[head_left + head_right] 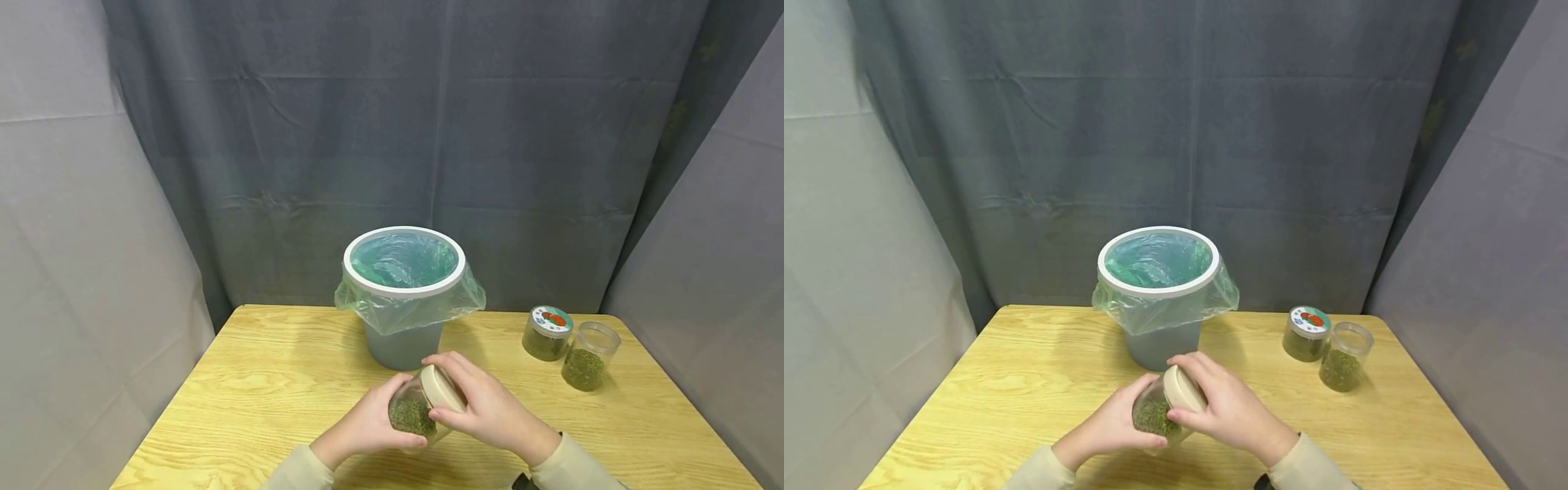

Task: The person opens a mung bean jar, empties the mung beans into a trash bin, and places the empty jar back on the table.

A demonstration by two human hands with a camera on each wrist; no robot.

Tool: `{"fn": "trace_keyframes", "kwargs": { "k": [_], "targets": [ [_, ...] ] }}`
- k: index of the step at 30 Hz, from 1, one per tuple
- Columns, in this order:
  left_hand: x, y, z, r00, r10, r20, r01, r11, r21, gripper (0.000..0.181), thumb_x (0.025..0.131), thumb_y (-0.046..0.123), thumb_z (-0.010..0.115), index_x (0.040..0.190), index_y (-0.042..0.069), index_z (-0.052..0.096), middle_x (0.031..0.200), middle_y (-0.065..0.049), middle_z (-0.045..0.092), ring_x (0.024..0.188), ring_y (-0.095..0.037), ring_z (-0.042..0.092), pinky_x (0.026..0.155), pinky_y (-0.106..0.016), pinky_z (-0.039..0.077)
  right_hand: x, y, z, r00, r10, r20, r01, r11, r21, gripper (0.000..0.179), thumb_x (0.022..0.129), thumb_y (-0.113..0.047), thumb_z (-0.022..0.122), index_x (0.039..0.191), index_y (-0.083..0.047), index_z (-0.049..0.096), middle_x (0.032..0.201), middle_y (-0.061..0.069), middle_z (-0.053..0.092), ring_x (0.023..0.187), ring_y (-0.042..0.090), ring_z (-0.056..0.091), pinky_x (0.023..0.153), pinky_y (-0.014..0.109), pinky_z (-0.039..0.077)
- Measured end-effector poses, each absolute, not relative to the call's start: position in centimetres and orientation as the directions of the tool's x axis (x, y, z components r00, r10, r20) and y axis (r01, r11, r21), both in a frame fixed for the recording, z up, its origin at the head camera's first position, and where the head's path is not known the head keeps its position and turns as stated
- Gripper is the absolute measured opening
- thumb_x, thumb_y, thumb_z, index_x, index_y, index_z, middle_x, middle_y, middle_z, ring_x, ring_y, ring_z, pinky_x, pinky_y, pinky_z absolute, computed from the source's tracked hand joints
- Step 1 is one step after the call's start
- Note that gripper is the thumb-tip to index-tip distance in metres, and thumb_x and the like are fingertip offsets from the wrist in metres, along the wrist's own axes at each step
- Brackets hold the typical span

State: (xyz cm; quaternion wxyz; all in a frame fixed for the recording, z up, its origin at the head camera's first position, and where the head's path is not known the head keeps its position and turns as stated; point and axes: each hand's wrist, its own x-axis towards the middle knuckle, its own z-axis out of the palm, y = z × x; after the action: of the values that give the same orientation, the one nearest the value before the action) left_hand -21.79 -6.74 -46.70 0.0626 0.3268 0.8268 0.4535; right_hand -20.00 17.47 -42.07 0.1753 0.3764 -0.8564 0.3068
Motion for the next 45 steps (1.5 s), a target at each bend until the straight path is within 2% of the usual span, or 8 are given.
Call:
{"fn": "trace_keyframes", "kwargs": {
  "k": [8,18,22,27,34,39,43,45],
  "targets": [
    [-21.6,-6.8,-46.7,-0.779,0.601,0.176,0.473,0.380,0.795,0.080,0.076,0.041,0.089,0.144,0.022,0.051,0.130,0.007,0.066,0.116,-0.006,0.061,0.102,-0.032,0.050,-20.2,17.8,-42.1,-0.607,-0.578,0.546,-0.792,0.499,-0.353,0.068,0.084,-0.036,0.083,0.144,-0.026,0.051,0.128,-0.011,0.058,0.092,0.000,0.056,0.073,0.024,0.052],
    [-21.5,-7.1,-47.2,-0.763,0.619,0.188,0.472,0.334,0.816,0.077,0.077,0.039,0.090,0.142,0.022,0.052,0.128,0.007,0.066,0.114,-0.005,0.061,0.100,-0.029,0.051,-20.3,18.1,-42.3,-0.581,-0.621,0.526,-0.813,0.464,-0.350,0.072,0.084,-0.040,0.083,0.145,-0.019,0.051,0.132,-0.007,0.057,0.096,0.003,0.055,0.072,0.022,0.050],
    [-21.5,-7.1,-47.3,-0.758,0.623,0.194,0.481,0.333,0.811,0.077,0.078,0.040,0.089,0.142,0.022,0.052,0.128,0.007,0.067,0.114,-0.005,0.061,0.100,-0.029,0.051,-20.3,18.2,-42.4,-0.590,-0.627,0.509,-0.807,0.460,-0.370,0.072,0.084,-0.040,0.083,0.146,-0.019,0.051,0.134,-0.008,0.055,0.096,0.003,0.055,0.071,0.021,0.050],
    [-21.2,-7.1,-47.2,-0.768,0.614,0.182,0.458,0.327,0.827,0.076,0.078,0.039,0.090,0.141,0.021,0.052,0.128,0.005,0.067,0.113,-0.006,0.062,0.098,-0.028,0.051,-20.0,18.3,-42.3,-0.637,-0.629,0.446,-0.771,0.496,-0.400,0.075,0.085,-0.042,0.084,0.148,-0.024,0.049,0.139,-0.010,0.051,0.099,0.005,0.057,0.073,0.022,0.051],
    [-20.8,-6.8,-47.2,-0.807,0.554,0.205,0.452,0.355,0.819,0.076,0.075,0.043,0.091,0.137,0.026,0.051,0.127,0.009,0.067,0.112,-0.006,0.063,0.096,-0.029,0.052,-19.7,18.5,-42.0,-0.689,-0.611,0.390,-0.721,0.524,-0.453,0.087,0.088,-0.037,0.081,0.159,-0.026,0.033,0.150,0.000,0.046,0.107,0.008,0.059,0.081,0.030,0.056],
    [-20.4,-6.5,-47.1,-0.828,0.505,0.242,0.465,0.378,0.801,0.081,0.074,0.043,0.092,0.139,0.023,0.050,0.129,0.005,0.066,0.113,-0.009,0.063,0.096,-0.032,0.053,-19.2,18.3,-41.3,-0.776,-0.531,0.342,-0.624,0.564,-0.541,0.076,0.097,-0.039,0.071,0.159,-0.024,0.031,0.151,0.002,0.048,0.119,0.015,0.061,0.092,0.040,0.057],
    [-20.2,-6.3,-47.0,-0.847,0.460,0.265,0.475,0.434,0.765,0.088,0.072,0.044,0.093,0.143,0.017,0.047,0.133,-0.001,0.065,0.115,-0.014,0.063,0.096,-0.036,0.054,-18.6,17.9,-40.7,-0.847,-0.455,0.276,-0.523,0.614,-0.591,0.073,0.099,-0.049,0.065,0.159,-0.025,0.031,0.150,0.005,0.049,0.122,0.024,0.062,0.094,0.045,0.057],
    [-20.1,-6.2,-46.9,-0.854,0.441,0.276,0.480,0.462,0.746,0.091,0.072,0.044,0.094,0.144,0.015,0.047,0.134,-0.003,0.065,0.115,-0.016,0.064,0.096,-0.038,0.055,-18.3,17.7,-40.4,-0.870,-0.425,0.251,-0.484,0.638,-0.599,0.073,0.099,-0.052,0.064,0.159,-0.025,0.032,0.147,0.003,0.051,0.120,0.023,0.063,0.091,0.043,0.057]
  ]
}}
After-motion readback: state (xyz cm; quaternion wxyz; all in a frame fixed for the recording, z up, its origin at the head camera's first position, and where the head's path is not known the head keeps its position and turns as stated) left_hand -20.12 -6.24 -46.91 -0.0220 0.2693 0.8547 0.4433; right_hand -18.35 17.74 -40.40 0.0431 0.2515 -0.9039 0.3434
